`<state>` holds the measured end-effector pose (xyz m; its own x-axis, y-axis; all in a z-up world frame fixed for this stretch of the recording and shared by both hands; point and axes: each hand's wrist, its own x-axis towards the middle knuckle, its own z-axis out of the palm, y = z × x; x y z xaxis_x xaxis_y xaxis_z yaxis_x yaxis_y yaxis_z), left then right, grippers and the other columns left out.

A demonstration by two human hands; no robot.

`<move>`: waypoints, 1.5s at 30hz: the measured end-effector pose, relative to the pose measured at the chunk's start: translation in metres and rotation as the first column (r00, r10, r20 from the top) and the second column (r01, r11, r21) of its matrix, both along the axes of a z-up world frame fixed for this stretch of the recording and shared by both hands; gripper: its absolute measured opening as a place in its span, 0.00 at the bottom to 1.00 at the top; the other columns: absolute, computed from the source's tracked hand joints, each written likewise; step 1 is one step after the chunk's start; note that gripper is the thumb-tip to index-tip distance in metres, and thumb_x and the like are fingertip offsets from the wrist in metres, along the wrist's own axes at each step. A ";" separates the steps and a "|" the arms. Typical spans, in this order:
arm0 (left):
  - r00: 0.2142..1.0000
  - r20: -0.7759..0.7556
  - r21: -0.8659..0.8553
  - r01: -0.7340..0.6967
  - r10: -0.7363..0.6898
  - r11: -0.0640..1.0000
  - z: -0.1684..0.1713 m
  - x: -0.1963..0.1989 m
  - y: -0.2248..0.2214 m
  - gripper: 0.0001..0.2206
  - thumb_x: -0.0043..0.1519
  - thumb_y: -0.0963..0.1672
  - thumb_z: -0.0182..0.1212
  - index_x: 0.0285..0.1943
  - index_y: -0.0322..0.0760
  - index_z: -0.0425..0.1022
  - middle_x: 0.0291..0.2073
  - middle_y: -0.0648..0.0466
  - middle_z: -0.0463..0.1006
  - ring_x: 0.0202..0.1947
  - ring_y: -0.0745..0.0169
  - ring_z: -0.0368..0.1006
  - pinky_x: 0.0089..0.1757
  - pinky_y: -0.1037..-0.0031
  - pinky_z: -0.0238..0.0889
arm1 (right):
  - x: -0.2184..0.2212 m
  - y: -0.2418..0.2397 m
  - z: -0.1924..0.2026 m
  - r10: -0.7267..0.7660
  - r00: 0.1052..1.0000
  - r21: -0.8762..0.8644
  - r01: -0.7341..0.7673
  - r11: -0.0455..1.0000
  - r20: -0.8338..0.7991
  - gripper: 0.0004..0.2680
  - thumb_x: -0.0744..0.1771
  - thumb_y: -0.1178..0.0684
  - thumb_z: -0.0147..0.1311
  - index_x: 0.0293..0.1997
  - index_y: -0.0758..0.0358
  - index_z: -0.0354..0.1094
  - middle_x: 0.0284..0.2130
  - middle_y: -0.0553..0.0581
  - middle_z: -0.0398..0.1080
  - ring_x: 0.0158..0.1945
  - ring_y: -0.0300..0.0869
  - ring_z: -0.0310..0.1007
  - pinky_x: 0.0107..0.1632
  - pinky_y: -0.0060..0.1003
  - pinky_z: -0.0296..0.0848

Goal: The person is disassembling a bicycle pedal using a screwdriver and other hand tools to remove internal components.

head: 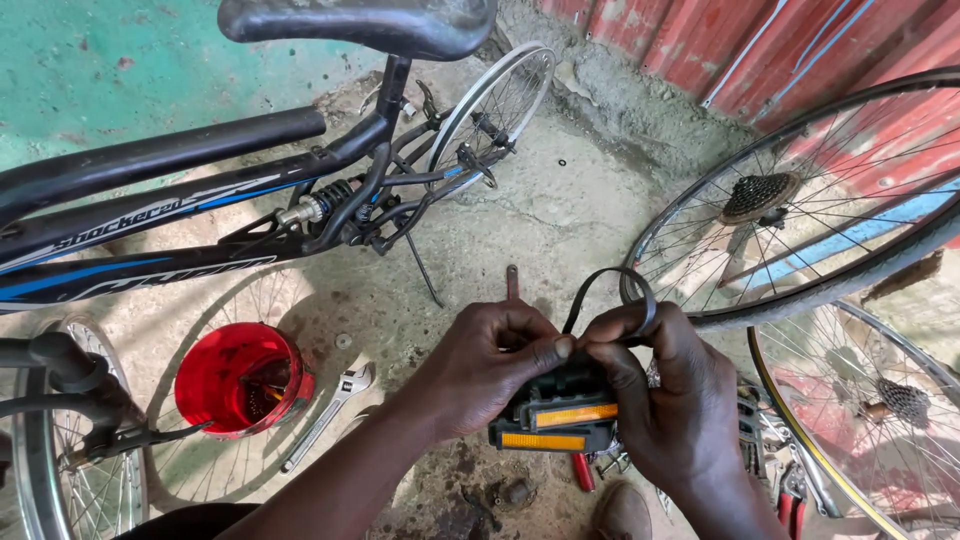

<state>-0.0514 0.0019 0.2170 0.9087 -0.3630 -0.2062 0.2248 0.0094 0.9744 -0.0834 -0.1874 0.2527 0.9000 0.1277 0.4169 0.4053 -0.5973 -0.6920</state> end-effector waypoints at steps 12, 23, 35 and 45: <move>0.849 -0.486 -0.093 -0.287 0.208 0.954 -0.008 -0.011 -0.013 0.13 0.57 0.43 0.69 0.47 0.29 0.84 0.36 0.47 0.82 0.36 0.58 0.74 0.45 0.65 0.63 | -0.003 0.021 -0.006 -0.037 0.990 0.163 0.014 0.987 0.136 0.04 0.67 0.67 0.53 0.40 0.67 0.62 0.26 0.53 0.74 0.26 0.34 0.81 0.27 0.25 0.77; 0.979 -0.205 -0.304 -0.058 -0.006 0.951 -0.041 -0.016 -0.033 0.09 0.56 0.35 0.68 0.43 0.30 0.75 0.32 0.51 0.77 0.35 0.66 0.73 0.38 0.78 0.68 | -0.014 0.023 0.006 0.130 0.987 0.253 -0.149 0.956 0.091 0.04 0.66 0.66 0.54 0.40 0.68 0.64 0.31 0.55 0.76 0.31 0.35 0.83 0.34 0.25 0.81; 0.894 -0.399 0.019 -0.214 0.204 0.977 -0.005 0.001 -0.020 0.27 0.53 0.41 0.69 0.63 0.28 0.73 0.39 0.45 0.78 0.34 0.61 0.74 0.33 0.76 0.68 | -0.027 0.039 0.003 0.102 0.946 0.126 -0.147 0.981 0.306 0.06 0.63 0.61 0.62 0.37 0.63 0.68 0.32 0.54 0.79 0.28 0.37 0.78 0.33 0.29 0.77; 0.924 0.281 0.537 0.072 -0.259 0.840 0.007 -0.005 -0.016 0.25 0.40 0.50 0.79 0.44 0.41 0.76 0.46 0.55 0.74 0.42 0.59 0.74 0.43 0.65 0.66 | -0.015 0.014 0.018 0.198 0.967 0.159 -0.224 0.962 0.163 0.05 0.64 0.60 0.59 0.39 0.60 0.67 0.28 0.50 0.80 0.25 0.32 0.80 0.27 0.23 0.80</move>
<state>-0.0562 -0.0143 0.2237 0.8911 -0.4418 -0.1041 -0.1567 -0.5146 0.8430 -0.0979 -0.1732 0.2708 0.7893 0.2218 0.5725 0.6118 -0.3627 -0.7030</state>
